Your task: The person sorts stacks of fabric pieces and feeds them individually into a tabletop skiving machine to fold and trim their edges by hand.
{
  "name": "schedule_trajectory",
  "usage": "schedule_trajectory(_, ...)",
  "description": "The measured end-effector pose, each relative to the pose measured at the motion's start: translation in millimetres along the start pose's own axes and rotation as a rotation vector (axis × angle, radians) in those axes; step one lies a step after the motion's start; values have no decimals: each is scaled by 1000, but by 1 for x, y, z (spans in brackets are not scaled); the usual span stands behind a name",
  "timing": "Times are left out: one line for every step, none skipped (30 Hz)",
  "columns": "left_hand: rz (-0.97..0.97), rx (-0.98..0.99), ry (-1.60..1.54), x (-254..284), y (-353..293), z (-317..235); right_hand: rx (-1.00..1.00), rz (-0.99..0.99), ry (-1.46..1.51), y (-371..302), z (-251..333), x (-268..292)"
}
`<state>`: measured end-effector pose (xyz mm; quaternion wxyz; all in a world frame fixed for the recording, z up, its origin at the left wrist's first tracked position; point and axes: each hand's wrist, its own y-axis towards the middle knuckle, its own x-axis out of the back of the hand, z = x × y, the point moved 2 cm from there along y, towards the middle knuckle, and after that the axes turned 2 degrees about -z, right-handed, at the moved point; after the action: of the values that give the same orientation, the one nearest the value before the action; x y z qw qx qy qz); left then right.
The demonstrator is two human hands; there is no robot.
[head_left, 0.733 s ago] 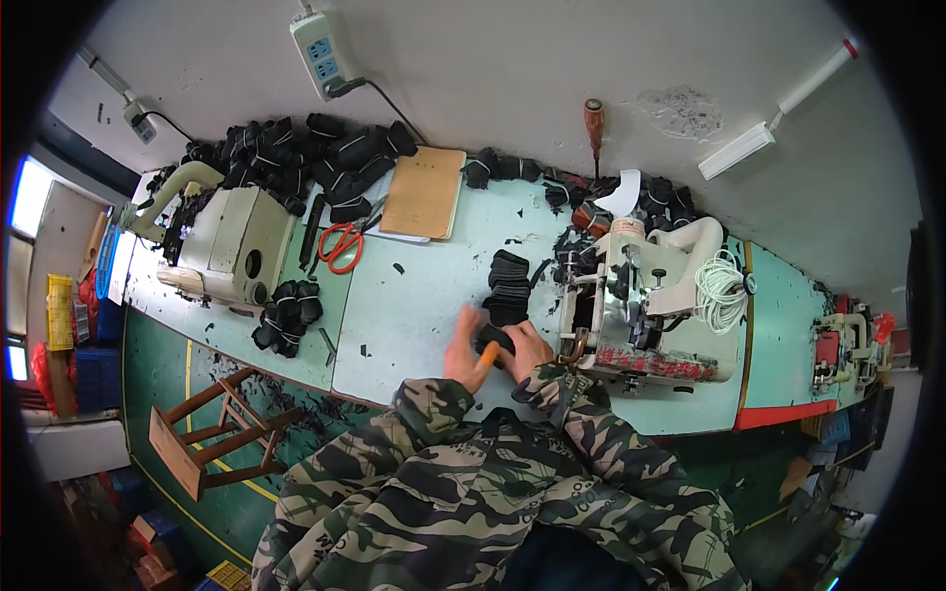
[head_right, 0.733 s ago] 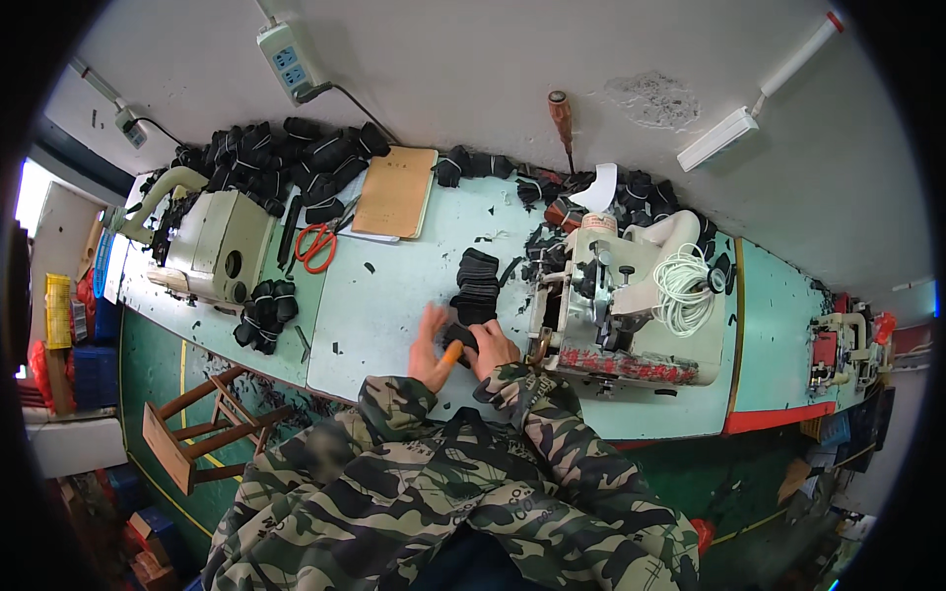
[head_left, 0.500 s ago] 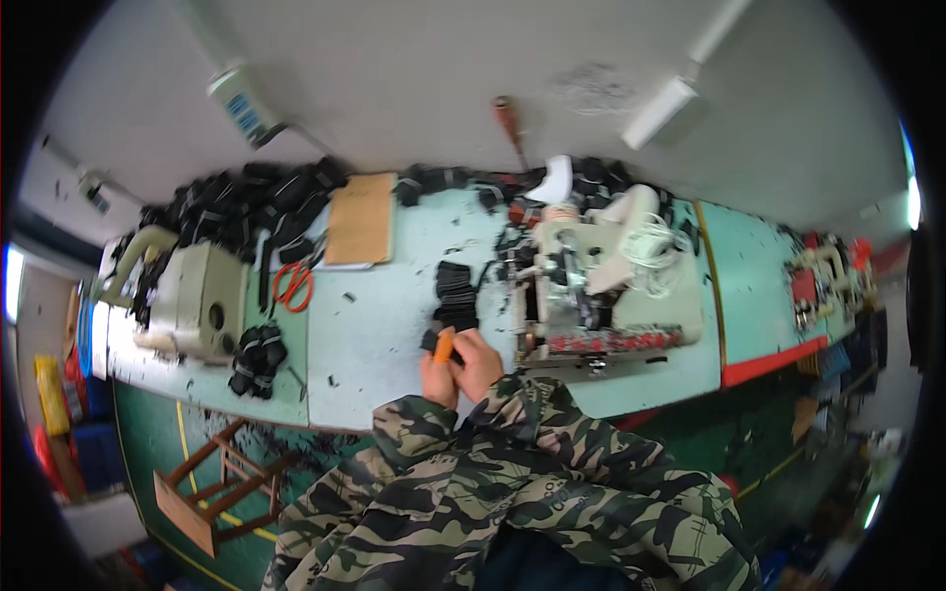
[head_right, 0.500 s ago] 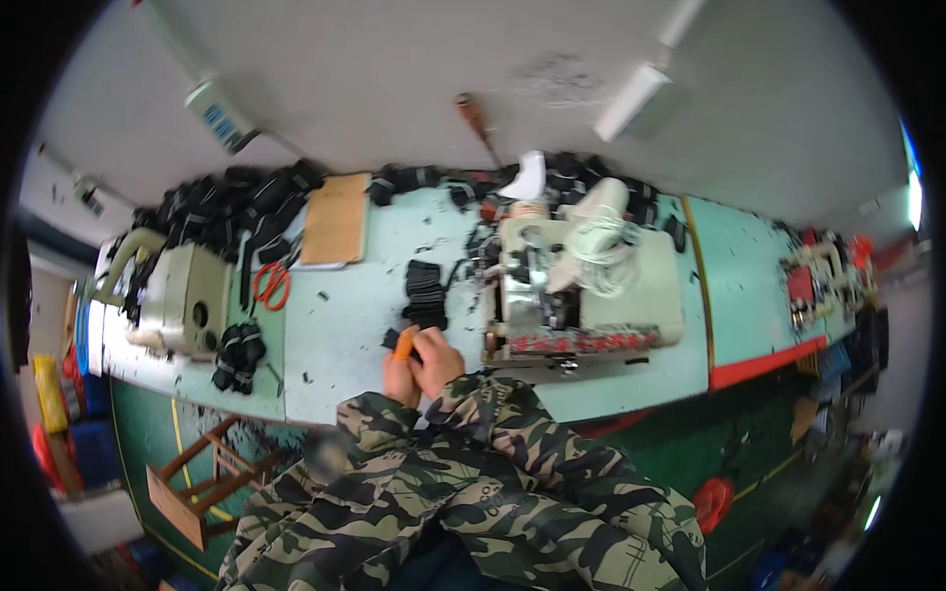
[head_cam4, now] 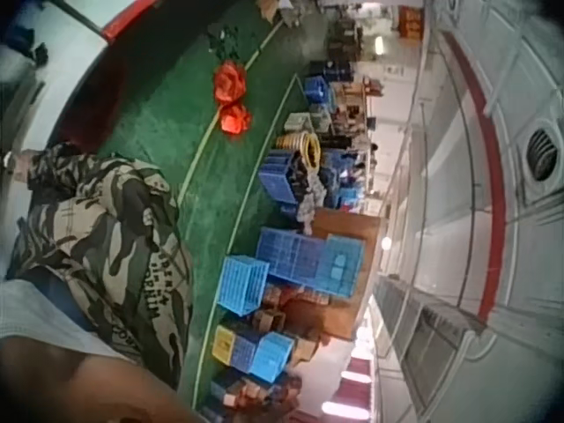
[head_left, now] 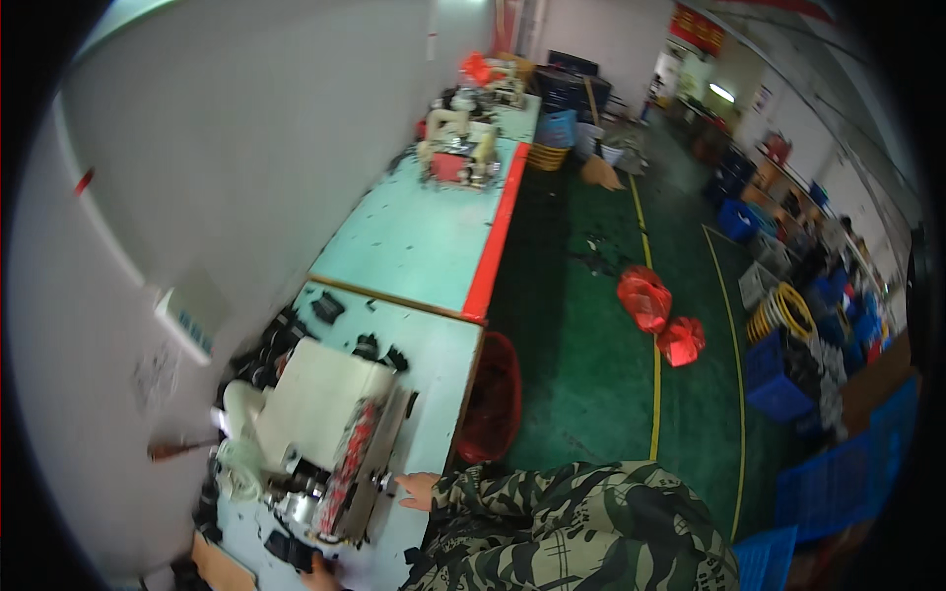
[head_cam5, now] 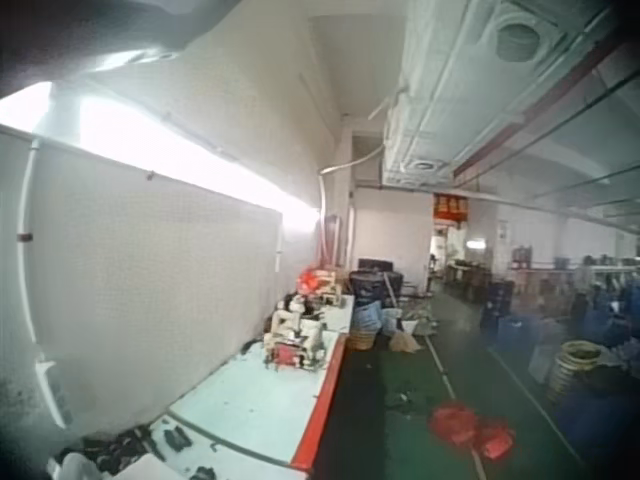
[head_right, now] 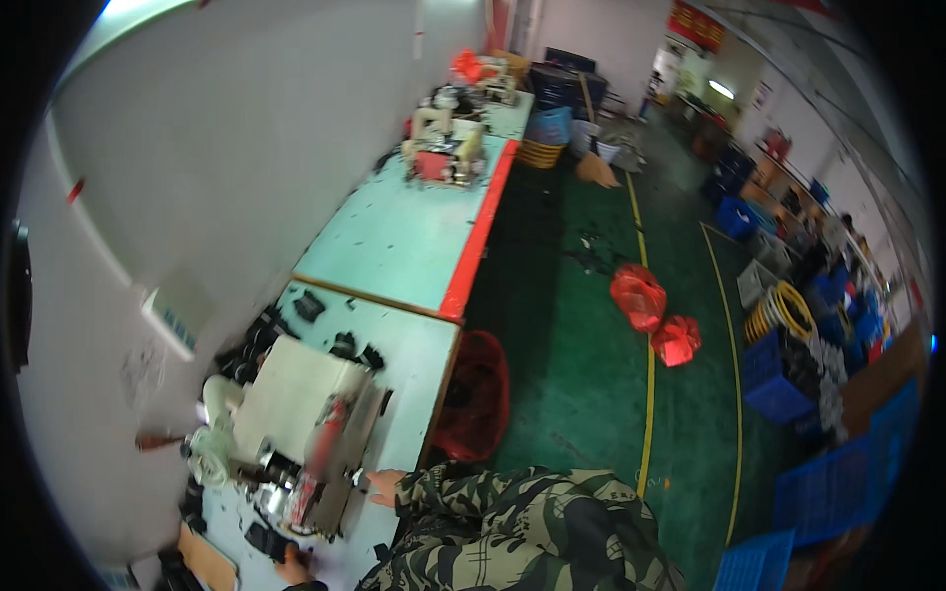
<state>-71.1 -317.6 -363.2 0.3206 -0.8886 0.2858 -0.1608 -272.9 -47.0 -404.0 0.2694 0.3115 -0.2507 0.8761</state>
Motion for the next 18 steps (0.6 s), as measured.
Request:
schedule_trajectory(-19, 2, 13, -3, 6, -23, -15, -137, 90, 8, 2, 2)
schedule_trajectory(-8, -32, 24, -11, 10, -42, -20, -232, 189, 17, 2, 5)
schedule_trajectory(1, -65, 36, -23, 12, -61, -3, -172, 213, 26, 6, 1)
schedule_trajectory(16, -86, 53, -42, 18, -76, 42, -156, 265, 37, 8, -1)
schedule_trajectory(30, -95, 77, -62, 18, -84, -3, -89, 250, 44, 10, -7)
schedule_trajectory(56, -104, 94, -90, 23, -92, -60, -67, 228, 52, 8, -10)
schedule_trajectory(79, -104, 114, -113, 23, -96, -9, -57, 257, 56, 11, -13)
schedule_trajectory(99, -100, 135, -135, 26, -100, 3, -29, 252, 60, 9, -13)
schedule_trajectory(120, -98, 153, -156, 28, -103, 17, -3, 244, 62, 8, -12)
schedule_trajectory(136, -87, 172, -173, 31, -102, 17, 4, 243, 62, 5, -10)
schedule_trajectory(145, -79, 184, -188, 35, -101, 17, 6, 243, 63, 4, -6)
schedule_trajectory(156, -64, 197, -198, 38, -97, 18, 5, 242, 63, 2, -2)
schedule_trajectory(163, -47, 208, -207, 43, -94, 20, 6, 243, 63, 1, 3)
schedule_trajectory(164, -37, 218, -213, 47, -91, 21, 9, 247, 64, -1, 7)
schedule_trajectory(161, -22, 230, -216, 51, -88, 23, 10, 251, 65, -1, 10)
schedule_trajectory(157, -9, 232, -216, 55, -86, 26, 13, 255, 66, -1, 13)
schedule_trajectory(151, -2, 239, -216, 59, -84, 30, 13, 257, 67, 0, 15)
schedule_trajectory(145, 8, 236, -214, 63, -83, 31, 18, 256, 67, -1, 16)
